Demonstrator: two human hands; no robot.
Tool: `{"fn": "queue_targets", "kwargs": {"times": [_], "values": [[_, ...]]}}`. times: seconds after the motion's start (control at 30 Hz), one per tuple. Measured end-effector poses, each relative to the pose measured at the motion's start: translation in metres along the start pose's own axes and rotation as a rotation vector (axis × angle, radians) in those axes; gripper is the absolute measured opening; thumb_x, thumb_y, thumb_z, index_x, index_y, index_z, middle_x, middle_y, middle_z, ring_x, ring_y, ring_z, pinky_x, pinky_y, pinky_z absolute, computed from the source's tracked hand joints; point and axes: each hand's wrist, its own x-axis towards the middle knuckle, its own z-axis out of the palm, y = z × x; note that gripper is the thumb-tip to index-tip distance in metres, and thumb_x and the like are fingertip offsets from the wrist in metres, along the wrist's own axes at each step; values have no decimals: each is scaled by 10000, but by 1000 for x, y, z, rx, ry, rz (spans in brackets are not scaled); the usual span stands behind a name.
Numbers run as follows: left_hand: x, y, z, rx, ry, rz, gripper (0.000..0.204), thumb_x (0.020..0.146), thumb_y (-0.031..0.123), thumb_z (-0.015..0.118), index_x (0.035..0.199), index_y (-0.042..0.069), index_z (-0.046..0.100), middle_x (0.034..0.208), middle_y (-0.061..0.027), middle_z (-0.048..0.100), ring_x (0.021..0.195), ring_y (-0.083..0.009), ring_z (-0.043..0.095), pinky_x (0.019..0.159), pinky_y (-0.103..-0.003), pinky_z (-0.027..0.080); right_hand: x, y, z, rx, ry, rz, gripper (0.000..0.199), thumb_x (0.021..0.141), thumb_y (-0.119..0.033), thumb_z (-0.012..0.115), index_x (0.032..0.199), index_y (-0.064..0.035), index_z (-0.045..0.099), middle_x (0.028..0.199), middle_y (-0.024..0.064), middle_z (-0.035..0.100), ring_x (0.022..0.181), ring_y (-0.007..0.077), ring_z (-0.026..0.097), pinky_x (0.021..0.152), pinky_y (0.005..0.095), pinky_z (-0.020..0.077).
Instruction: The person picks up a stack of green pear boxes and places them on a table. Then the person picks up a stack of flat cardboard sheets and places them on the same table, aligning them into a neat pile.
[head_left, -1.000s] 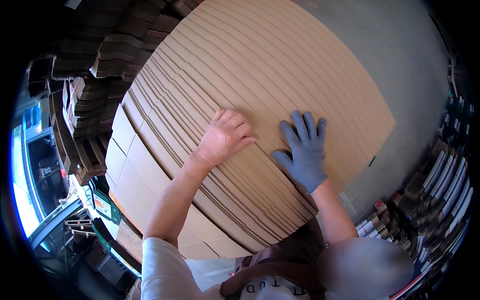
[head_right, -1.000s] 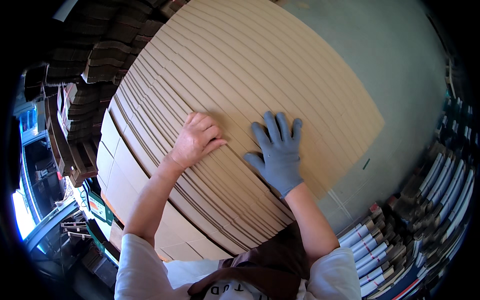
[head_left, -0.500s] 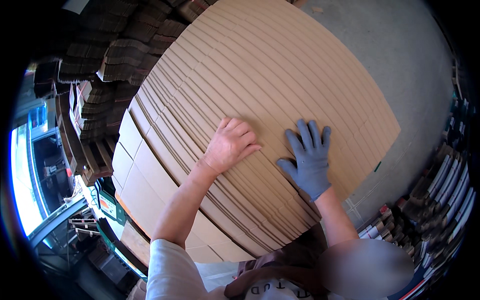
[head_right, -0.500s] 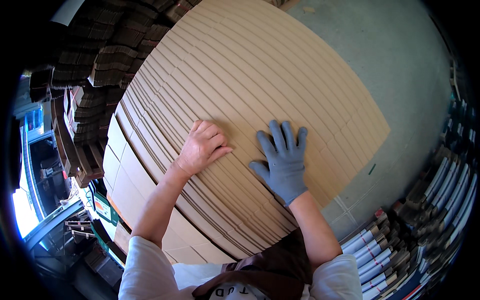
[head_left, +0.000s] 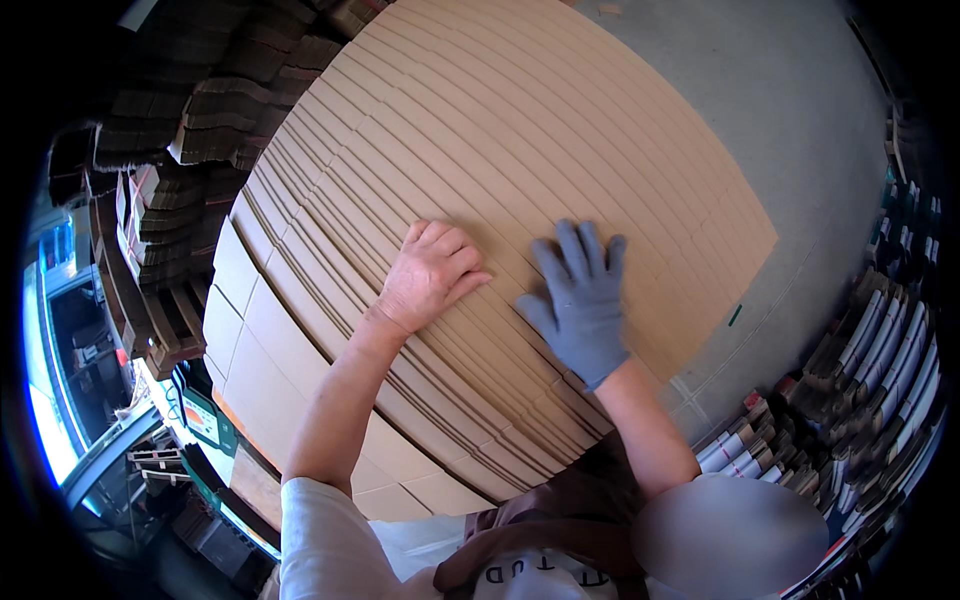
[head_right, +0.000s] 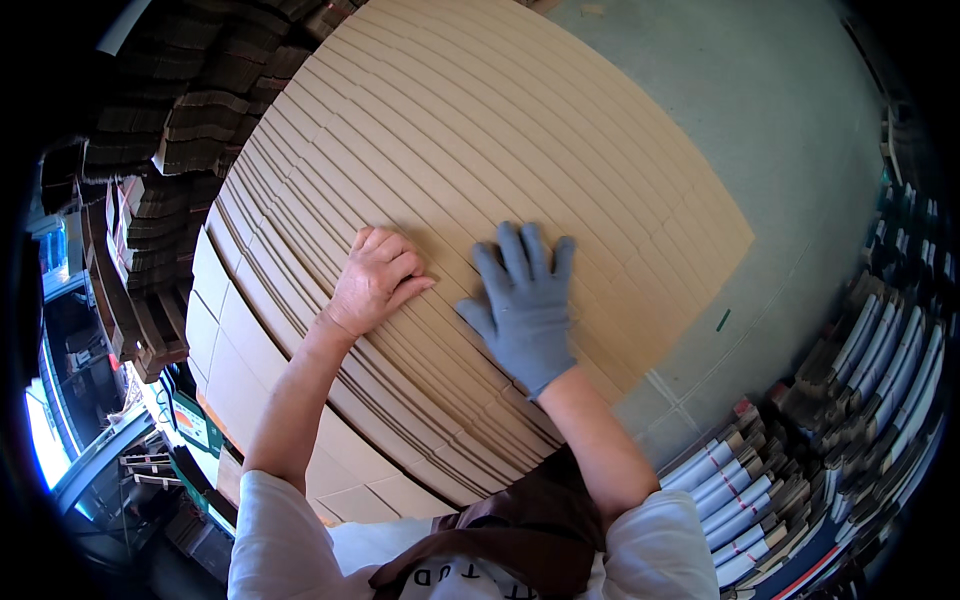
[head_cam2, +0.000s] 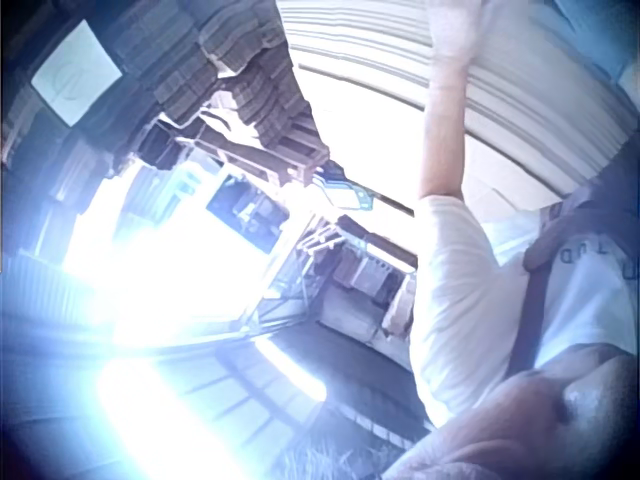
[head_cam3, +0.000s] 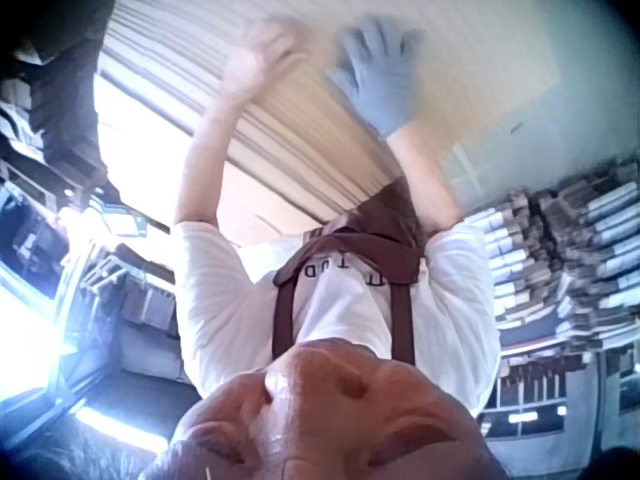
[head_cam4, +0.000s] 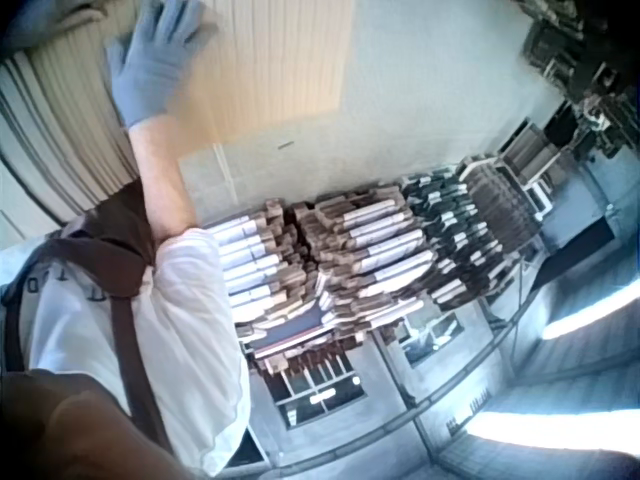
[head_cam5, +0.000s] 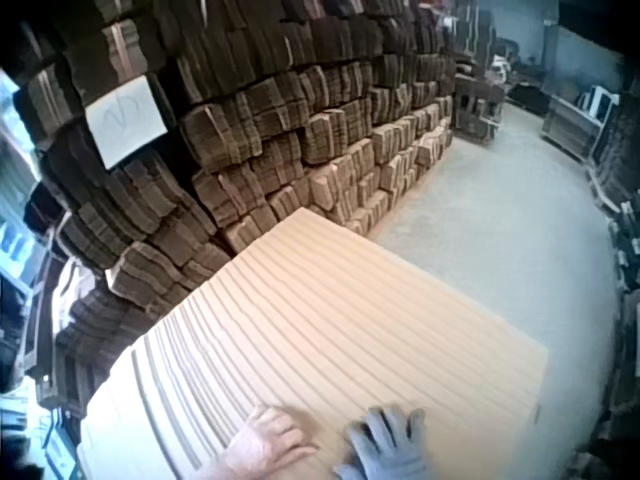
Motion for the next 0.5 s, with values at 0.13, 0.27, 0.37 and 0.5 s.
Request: {"fn": "queue_targets", "kwargs": {"times": [0.13,0.27,0.37,0.5], "values": [[-3,-1,0,-1,11,23,222,787,242,820,858,112,656,940,-35,603,948,-269,561,912,-421,438,5,-17,17,-13,2,9,686,781,-427,784,1345,-100,572,1473,182,455,1363,418,400,1082,743,231],[-12,-4,-14,55,15,-8,236,795,262,814,876,114,649,969,-37,600,966,-266,561,925,-414,443,6,-15,19,-47,-21,20,685,791,-439,773,1355,-106,571,1484,172,451,1373,417,387,1089,744,225],[-11,-14,-14,39,-26,25,245,799,273,810,888,117,643,978,-36,599,982,-261,561,923,-411,444,6,-12,19,-63,-14,10,695,791,-446,778,1364,-111,569,1498,171,433,1386,416,368,1093,746,217],[-13,-19,-18,38,-80,7,248,804,277,806,898,123,636,978,-37,597,991,-257,560,928,-416,443,3,-9,27,-73,5,-9,738,781,-458,794,1401,-136,553,1536,159,395,1405,414,347,1106,752,200]]}}
